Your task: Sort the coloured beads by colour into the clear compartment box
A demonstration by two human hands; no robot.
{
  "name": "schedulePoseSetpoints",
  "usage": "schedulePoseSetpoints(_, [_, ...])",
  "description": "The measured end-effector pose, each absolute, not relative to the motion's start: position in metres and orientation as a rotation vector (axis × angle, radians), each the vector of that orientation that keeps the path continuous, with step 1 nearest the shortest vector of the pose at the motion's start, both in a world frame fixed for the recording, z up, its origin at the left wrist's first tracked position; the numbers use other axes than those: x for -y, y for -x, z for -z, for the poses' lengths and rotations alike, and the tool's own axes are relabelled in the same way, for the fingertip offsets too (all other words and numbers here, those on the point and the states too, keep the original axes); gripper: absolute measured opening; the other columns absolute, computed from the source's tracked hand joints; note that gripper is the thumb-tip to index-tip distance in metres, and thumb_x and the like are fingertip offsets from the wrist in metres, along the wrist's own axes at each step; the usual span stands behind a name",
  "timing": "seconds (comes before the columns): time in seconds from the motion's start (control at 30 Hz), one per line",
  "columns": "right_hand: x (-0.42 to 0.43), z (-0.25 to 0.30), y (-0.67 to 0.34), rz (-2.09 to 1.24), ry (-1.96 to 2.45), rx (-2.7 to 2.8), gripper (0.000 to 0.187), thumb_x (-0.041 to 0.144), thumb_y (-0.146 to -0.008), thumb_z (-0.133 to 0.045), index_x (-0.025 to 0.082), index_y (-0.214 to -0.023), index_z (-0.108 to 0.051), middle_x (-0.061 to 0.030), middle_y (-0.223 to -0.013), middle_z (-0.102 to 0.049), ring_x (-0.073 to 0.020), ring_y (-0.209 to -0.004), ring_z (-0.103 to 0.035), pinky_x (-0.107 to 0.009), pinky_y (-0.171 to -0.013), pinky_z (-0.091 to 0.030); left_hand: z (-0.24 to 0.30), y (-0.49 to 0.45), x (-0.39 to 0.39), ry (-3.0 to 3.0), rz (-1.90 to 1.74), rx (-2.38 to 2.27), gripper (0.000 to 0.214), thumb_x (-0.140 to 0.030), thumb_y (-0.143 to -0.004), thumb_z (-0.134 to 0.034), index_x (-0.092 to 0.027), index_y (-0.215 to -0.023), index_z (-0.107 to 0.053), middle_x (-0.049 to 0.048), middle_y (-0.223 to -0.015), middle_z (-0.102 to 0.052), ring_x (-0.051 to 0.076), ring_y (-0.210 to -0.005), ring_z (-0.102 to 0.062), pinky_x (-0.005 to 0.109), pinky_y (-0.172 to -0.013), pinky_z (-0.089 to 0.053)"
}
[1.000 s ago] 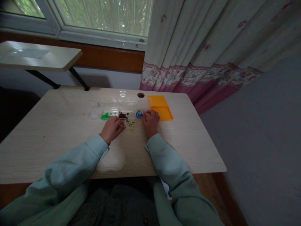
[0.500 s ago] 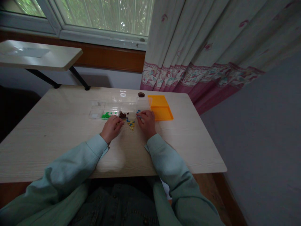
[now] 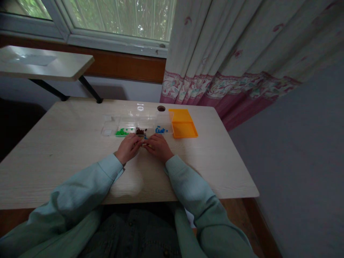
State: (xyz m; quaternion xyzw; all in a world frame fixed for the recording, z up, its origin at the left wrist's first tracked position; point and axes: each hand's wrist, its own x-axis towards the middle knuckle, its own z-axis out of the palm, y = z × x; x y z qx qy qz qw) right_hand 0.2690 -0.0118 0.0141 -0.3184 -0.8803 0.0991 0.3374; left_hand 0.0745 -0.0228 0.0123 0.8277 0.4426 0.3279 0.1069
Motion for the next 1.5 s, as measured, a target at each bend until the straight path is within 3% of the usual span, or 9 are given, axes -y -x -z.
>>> schedulePoseSetpoints(0.83, [0.013, -0.016, -0.268, -0.249, 0.807, 2.305, 0.013, 0.027, -0.087, -0.057, 0.020, -0.087, -0.068, -0.0041, -0.076, -0.065, -0.0166, -0.076, -0.054, -0.032, -0.075, -0.042, -0.012, -0.075, 0.023, -2.461, -0.934, -1.290, 0.029, -0.032, -0.094, -0.039, -0.018, -0.076, -0.056, 0.0046, -0.075, -0.052, 0.018, -0.079, -0.048, 0.032, -0.073, -0.040])
schedulePoseSetpoints(1.23, [0.004, -0.011, -0.280, -0.189, 1.056, 2.095, 0.017, 0.031, -0.088, -0.056, 0.021, -0.082, -0.068, -0.0044, -0.080, -0.066, -0.0186, -0.081, -0.056, -0.035, -0.082, -0.042, -0.016, -0.069, 0.020, -2.355, -1.032, -1.404, 0.029, -0.034, -0.094, -0.041, -0.019, -0.079, -0.060, 0.0057, -0.079, -0.056, 0.019, -0.083, -0.051, 0.034, -0.076, -0.041])
schedulePoseSetpoints(1.5, [0.005, -0.010, -0.279, -0.205, 1.046, 2.109, 0.014, 0.030, -0.087, -0.057, 0.022, -0.084, -0.068, -0.0043, -0.080, -0.066, -0.0195, -0.083, -0.055, -0.036, -0.082, -0.042, -0.013, -0.067, 0.020, -2.476, -0.900, -1.451, 0.026, -0.038, -0.084, -0.059, -0.022, -0.103, -0.064, 0.0069, -0.092, -0.054, 0.023, -0.089, -0.048, 0.037, -0.079, -0.040])
